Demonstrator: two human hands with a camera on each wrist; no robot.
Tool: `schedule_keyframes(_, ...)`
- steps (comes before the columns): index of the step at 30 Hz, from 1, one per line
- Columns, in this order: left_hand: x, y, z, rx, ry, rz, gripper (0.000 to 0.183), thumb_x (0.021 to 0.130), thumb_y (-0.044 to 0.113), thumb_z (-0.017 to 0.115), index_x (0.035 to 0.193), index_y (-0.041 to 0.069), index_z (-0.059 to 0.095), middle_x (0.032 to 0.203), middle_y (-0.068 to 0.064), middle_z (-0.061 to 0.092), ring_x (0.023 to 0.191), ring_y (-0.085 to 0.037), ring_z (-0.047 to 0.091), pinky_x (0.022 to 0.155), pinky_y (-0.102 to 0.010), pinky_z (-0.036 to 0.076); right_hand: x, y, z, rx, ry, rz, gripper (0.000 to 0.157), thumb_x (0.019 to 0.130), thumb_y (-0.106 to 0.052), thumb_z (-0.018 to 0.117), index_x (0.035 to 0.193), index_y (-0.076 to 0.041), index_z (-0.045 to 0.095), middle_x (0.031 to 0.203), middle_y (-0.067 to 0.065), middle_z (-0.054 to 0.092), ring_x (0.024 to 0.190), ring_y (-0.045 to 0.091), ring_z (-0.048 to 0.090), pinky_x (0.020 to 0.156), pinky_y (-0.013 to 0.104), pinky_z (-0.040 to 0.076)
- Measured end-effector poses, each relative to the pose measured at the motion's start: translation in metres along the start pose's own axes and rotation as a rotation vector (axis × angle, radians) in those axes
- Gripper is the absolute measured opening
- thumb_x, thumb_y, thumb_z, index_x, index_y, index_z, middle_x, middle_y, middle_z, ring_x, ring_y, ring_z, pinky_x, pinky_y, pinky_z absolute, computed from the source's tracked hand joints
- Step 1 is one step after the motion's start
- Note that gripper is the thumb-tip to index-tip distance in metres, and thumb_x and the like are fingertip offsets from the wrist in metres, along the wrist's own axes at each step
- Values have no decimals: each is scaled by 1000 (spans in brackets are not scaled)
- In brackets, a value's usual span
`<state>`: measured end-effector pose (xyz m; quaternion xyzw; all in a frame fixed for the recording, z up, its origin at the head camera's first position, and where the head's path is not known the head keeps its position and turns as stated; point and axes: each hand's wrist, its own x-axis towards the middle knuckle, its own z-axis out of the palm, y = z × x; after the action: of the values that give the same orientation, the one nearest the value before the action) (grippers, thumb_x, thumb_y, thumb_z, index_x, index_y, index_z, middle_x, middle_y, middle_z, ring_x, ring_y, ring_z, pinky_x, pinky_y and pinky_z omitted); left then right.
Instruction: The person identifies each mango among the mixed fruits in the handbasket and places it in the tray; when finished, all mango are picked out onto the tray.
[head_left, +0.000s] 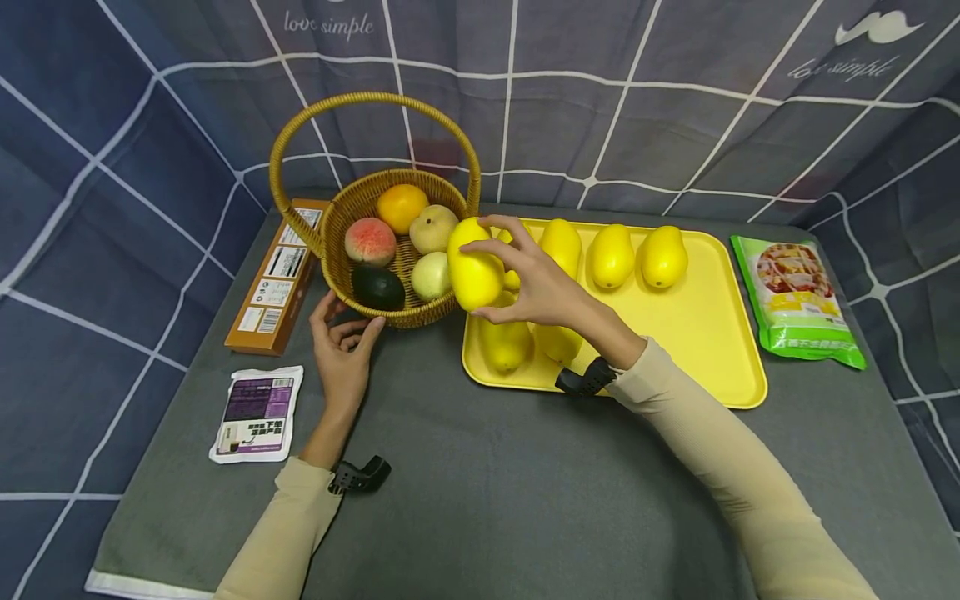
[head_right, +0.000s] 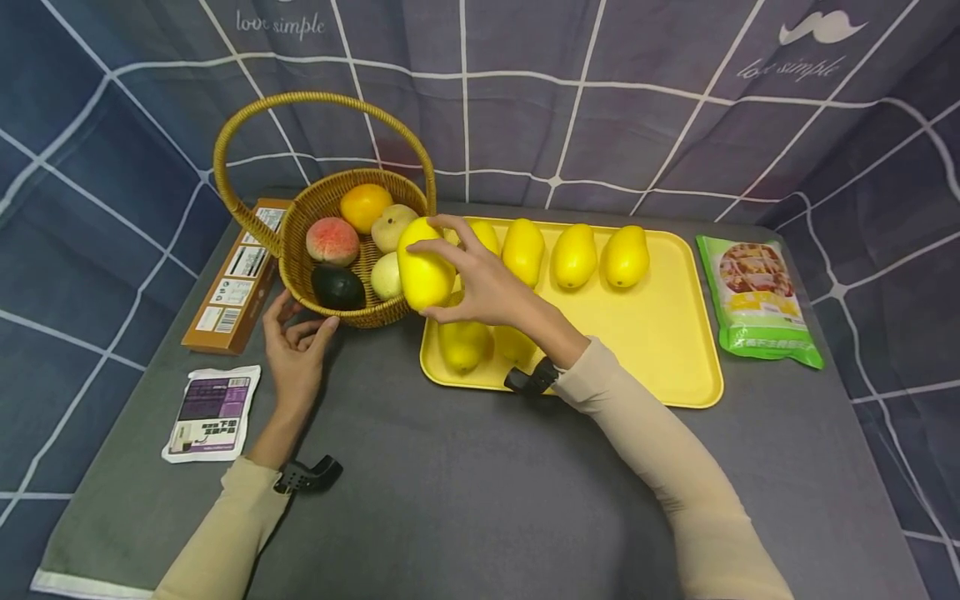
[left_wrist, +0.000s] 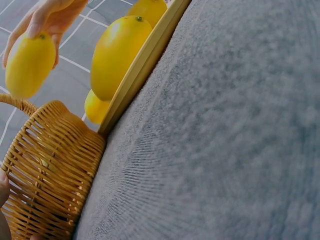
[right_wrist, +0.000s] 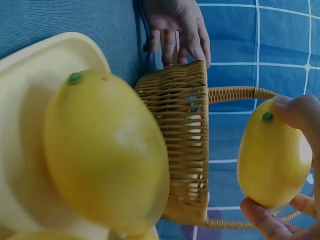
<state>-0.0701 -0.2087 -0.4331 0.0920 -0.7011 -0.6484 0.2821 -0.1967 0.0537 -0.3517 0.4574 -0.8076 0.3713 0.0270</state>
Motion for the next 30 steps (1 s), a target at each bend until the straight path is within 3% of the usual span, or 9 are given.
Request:
schedule_keyframes(5, -1, 1, -1, -12, 7, -1, 70, 87, 2, 72, 146, -2, 35, 130, -15, 45, 104, -48, 53, 75, -20, 49, -15, 4, -7, -15, 21, 18, 72, 71, -35, 86, 135, -21, 56, 152, 8, 30, 130, 24, 43, 85, 36, 54)
schedule_keyframes(8, -1, 2, -1, -18, 12, 1, 70, 87, 2, 72, 146, -1, 36, 129, -15, 45, 105, -48, 51, 75, -19, 49, -24, 7, -12, -31, 29, 27, 72, 70, -34, 87, 135, -21, 57, 151, 8, 31, 126, 23, 46, 85, 35, 53)
schedule_keyframes(17, 1, -1, 0, -24, 21, 26, 68, 86, 2, 73, 145, 0, 38, 130, -19, 46, 110, -30, 53, 79, -19, 49, -53, 14, -26, -62, 40, 73, 74, 69, -33, 88, 135, -23, 56, 151, 7, 30, 131, 26, 42, 90, 40, 51)
schedule_keyframes(30, 0, -1, 2, -31, 27, 18, 67, 86, -1, 72, 145, -1, 39, 130, -20, 46, 114, -25, 52, 84, -19, 50, -94, 27, -46, -139, 83, 146, 75, 65, -27, 90, 132, -20, 58, 149, 10, 33, 132, 28, 41, 97, 49, 47)
